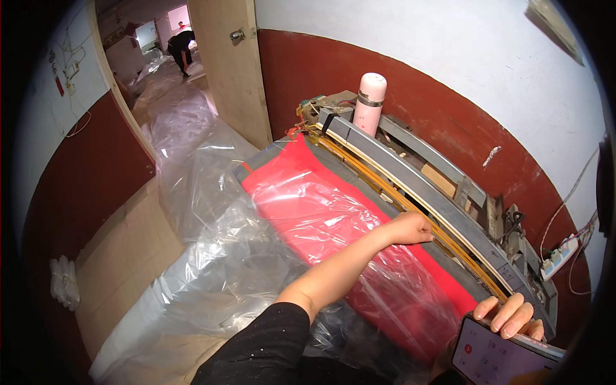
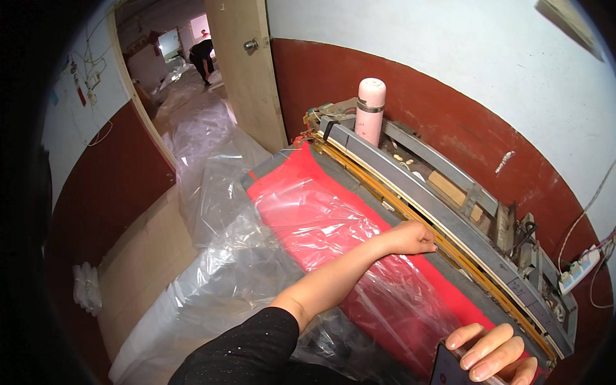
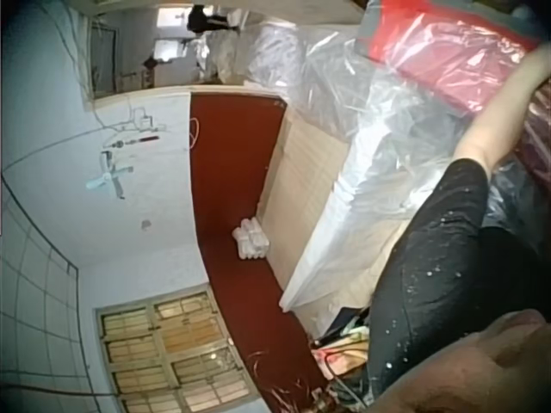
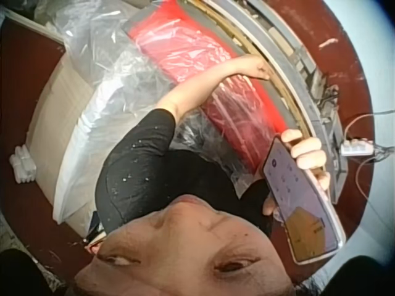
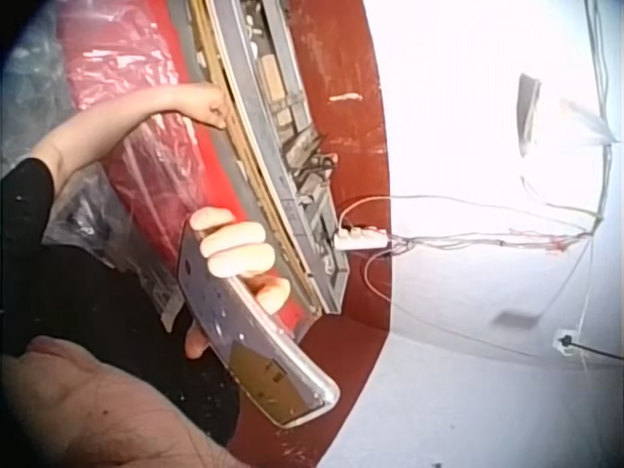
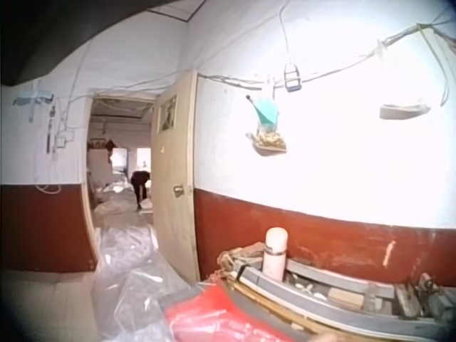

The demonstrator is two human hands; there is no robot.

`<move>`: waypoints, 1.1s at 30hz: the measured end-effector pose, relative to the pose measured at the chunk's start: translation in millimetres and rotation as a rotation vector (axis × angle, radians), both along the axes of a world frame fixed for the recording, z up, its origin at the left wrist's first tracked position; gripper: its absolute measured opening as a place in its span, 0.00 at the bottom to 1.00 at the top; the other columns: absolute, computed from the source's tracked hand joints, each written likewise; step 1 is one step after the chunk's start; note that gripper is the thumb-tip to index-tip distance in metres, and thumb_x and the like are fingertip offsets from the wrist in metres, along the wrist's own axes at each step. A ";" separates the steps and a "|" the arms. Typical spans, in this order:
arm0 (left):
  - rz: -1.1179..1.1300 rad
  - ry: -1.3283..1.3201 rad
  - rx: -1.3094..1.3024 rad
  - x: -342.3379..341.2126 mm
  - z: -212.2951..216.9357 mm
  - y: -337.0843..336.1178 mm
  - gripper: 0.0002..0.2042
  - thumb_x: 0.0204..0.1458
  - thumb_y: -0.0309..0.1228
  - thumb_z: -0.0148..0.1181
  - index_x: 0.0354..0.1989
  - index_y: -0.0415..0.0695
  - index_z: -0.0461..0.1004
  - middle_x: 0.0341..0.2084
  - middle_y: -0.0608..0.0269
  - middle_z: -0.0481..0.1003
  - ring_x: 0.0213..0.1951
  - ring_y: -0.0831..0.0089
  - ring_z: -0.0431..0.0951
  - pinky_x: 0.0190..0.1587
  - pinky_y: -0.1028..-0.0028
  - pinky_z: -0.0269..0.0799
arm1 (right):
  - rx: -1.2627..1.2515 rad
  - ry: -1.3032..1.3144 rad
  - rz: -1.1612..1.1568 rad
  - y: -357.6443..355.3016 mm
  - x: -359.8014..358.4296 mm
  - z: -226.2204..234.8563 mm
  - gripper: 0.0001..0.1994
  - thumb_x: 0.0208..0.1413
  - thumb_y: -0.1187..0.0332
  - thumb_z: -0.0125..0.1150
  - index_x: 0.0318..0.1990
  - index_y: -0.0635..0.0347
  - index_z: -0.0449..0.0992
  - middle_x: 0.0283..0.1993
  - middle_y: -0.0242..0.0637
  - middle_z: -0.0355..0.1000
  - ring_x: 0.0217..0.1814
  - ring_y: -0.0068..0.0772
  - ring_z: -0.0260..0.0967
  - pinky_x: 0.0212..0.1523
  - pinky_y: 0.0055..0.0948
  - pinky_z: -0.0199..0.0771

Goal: The person spreads and seals plastic sheeting on a heat-sealing machine by hand, then picks up a smartphone while holding the plastic in place.

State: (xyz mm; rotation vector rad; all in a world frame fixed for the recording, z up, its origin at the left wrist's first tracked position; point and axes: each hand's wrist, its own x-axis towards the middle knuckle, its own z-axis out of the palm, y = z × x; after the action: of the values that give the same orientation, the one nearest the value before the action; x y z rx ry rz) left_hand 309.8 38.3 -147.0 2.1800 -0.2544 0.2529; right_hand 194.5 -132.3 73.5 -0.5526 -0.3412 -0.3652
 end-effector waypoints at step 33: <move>0.009 -0.018 -0.004 -0.7 8.0 -5.2 0.13 0.44 0.38 0.58 0.17 0.41 0.70 0.14 0.56 0.69 0.21 0.60 0.71 0.25 0.65 0.64 | -0.422 -0.800 0.674 -56.9 23.6 -43.0 0.16 0.59 0.59 0.42 0.52 0.52 0.65 0.38 0.42 0.65 0.40 0.37 0.60 0.37 0.49 0.65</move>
State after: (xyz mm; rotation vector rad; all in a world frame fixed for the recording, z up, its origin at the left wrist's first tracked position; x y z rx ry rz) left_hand 309.2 33.1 -138.9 2.1758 -0.2540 0.2780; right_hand 218.1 -189.2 30.5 -0.6475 -1.3577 0.1710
